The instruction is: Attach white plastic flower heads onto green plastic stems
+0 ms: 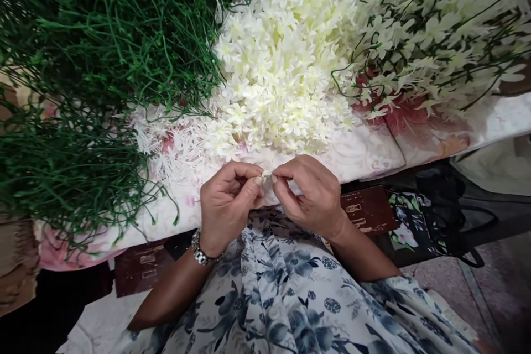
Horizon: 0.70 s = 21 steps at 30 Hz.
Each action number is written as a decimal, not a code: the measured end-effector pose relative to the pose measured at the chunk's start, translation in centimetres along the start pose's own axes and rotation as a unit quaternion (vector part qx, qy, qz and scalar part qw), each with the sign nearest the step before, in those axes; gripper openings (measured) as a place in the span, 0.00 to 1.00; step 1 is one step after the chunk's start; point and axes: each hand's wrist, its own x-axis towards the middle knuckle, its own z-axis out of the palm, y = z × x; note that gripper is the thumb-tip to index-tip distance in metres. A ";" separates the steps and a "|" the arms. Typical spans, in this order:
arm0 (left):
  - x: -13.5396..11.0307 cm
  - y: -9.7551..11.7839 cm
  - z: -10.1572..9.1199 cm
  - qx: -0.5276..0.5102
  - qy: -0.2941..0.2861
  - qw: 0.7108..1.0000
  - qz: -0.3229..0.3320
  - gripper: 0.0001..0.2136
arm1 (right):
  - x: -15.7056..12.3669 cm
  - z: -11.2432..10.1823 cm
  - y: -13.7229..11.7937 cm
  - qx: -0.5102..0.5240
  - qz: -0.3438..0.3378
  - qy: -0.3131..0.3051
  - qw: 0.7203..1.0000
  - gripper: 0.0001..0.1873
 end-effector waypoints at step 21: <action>-1.1 -1.6 -1.8 0.062 -0.020 0.980 0.189 0.11 | -0.2 0.5 -0.4 0.114 -0.029 -0.008 0.993 0.06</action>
